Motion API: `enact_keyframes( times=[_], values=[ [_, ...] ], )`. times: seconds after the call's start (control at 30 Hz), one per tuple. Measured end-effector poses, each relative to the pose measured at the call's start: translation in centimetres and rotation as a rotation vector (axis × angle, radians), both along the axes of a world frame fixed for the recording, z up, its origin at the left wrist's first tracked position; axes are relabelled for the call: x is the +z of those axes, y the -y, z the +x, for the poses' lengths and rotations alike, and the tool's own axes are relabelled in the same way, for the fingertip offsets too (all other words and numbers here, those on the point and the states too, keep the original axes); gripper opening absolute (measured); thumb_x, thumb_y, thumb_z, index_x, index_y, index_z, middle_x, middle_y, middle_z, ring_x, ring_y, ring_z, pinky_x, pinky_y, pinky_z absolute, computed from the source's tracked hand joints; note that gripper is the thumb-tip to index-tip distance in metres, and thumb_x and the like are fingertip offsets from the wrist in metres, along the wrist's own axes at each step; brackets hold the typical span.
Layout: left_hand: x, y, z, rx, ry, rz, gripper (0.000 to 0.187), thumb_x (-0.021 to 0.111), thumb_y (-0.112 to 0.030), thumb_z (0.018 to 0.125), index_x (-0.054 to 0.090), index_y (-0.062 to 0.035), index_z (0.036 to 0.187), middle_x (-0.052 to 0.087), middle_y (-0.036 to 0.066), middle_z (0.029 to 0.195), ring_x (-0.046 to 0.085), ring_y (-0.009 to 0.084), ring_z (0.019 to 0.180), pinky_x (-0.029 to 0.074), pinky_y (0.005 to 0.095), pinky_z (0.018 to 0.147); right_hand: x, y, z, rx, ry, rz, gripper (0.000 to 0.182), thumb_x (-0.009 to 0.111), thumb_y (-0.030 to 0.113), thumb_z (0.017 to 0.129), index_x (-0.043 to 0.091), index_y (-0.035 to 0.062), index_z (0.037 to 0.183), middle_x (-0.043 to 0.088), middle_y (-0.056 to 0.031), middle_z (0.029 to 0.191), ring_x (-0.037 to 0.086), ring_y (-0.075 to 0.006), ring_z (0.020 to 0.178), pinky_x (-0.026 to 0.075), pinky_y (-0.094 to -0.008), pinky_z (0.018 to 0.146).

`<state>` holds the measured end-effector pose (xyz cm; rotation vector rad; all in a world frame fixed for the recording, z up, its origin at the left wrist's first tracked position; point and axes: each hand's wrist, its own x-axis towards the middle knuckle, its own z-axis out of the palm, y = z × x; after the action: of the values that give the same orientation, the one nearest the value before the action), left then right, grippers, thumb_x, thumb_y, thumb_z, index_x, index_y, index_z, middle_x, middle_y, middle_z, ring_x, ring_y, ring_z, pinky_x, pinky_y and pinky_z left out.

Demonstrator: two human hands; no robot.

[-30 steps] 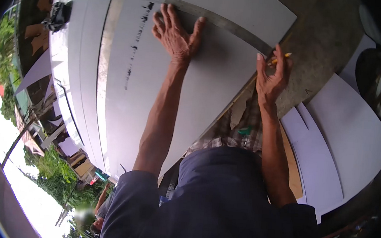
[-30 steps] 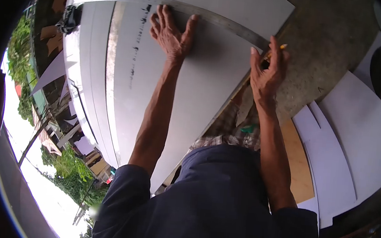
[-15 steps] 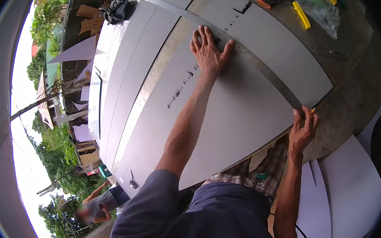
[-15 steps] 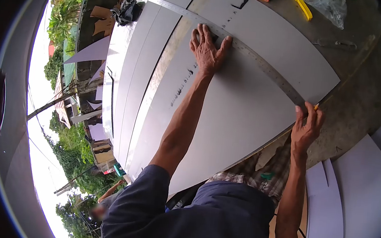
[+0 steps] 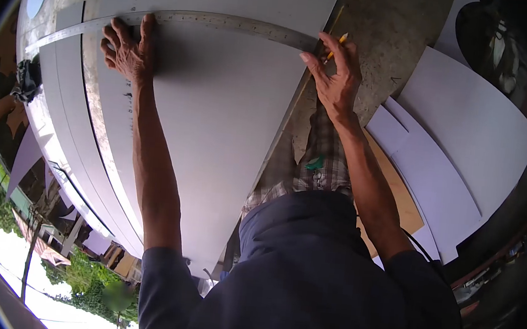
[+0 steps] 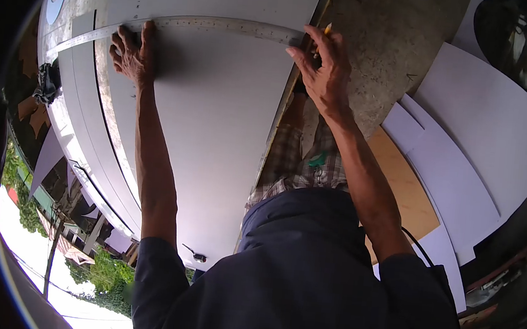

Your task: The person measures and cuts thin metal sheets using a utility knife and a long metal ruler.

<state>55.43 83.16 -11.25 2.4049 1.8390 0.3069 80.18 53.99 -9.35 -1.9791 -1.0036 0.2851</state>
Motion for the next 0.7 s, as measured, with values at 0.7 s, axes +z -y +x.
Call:
enact_keyframes(
  times=[0.7],
  values=[
    [0.6,0.6,1.0,0.000,-0.011,-0.003,0.107,0.037,-0.088,0.079,0.036,-0.0058,0.146,0.037,0.013,0.149,0.030,0.0432,0.135,0.026,0.0639,0.103,-1.0,0.2,0.5,0.012,-0.042,0.056,0.029,0.081,0.021,0.082,0.069,0.0098,0.106,0.057,-0.0014,0.088,0.056,-0.0124,0.075,0.050,-0.0280,0.064]
  ],
)
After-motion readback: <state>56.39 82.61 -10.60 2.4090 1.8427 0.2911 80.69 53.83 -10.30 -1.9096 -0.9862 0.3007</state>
